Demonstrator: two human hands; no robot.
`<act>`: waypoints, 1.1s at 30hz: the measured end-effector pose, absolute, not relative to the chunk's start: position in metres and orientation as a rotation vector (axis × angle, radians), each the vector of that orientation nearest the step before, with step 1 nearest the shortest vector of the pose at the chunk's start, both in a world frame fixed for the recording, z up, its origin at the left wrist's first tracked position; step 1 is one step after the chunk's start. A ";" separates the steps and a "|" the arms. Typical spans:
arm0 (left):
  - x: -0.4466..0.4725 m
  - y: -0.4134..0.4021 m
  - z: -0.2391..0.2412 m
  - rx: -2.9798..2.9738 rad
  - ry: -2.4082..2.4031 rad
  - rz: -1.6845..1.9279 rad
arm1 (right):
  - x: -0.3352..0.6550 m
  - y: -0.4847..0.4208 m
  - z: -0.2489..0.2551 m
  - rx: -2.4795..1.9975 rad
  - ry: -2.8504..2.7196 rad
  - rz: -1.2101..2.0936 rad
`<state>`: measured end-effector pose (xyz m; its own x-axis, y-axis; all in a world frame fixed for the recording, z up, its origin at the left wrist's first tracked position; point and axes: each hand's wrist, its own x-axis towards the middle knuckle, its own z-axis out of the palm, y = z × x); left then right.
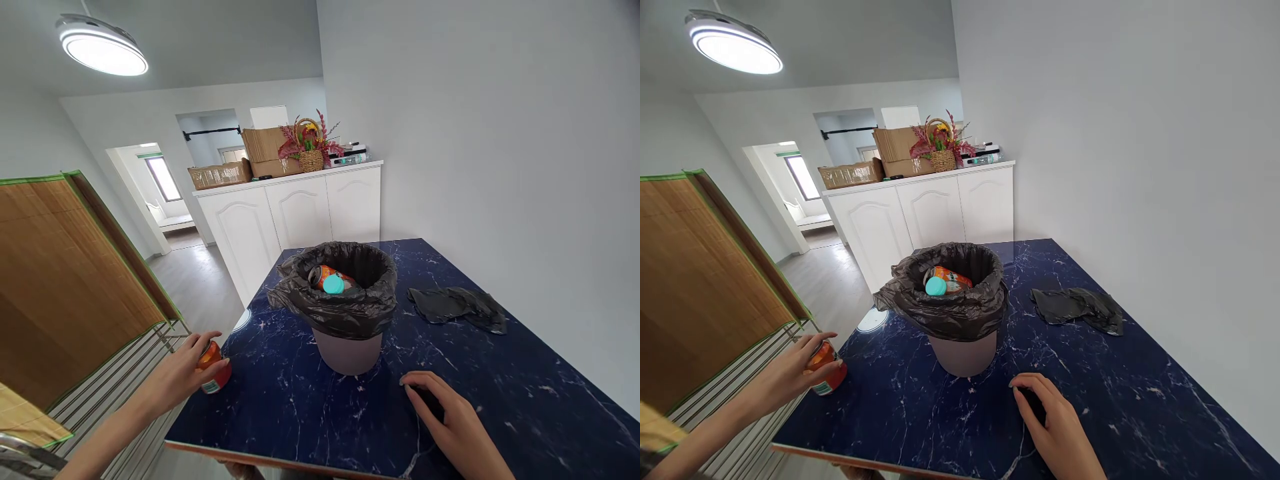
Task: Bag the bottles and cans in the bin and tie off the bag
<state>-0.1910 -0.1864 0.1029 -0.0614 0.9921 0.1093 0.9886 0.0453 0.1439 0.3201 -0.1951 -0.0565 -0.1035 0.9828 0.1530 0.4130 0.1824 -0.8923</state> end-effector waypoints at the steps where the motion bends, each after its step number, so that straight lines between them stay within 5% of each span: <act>1: -0.184 -0.185 0.109 2.148 2.265 0.372 | 0.320 -0.195 -0.056 -1.347 -1.649 0.897; 10: -0.052 -0.160 0.225 2.020 1.917 1.738 | 0.321 -0.193 -0.055 -1.348 -1.646 0.916; 20: 0.061 -0.086 0.242 2.417 1.441 1.162 | 0.317 -0.194 -0.047 -1.337 -1.641 0.911; 29: -0.023 -0.073 0.191 1.912 1.705 1.699 | 0.318 -0.193 -0.049 -1.337 -1.656 0.903; 33: -0.080 -0.078 0.141 1.678 1.994 1.552 | 0.317 -0.194 -0.050 -1.345 -1.645 0.911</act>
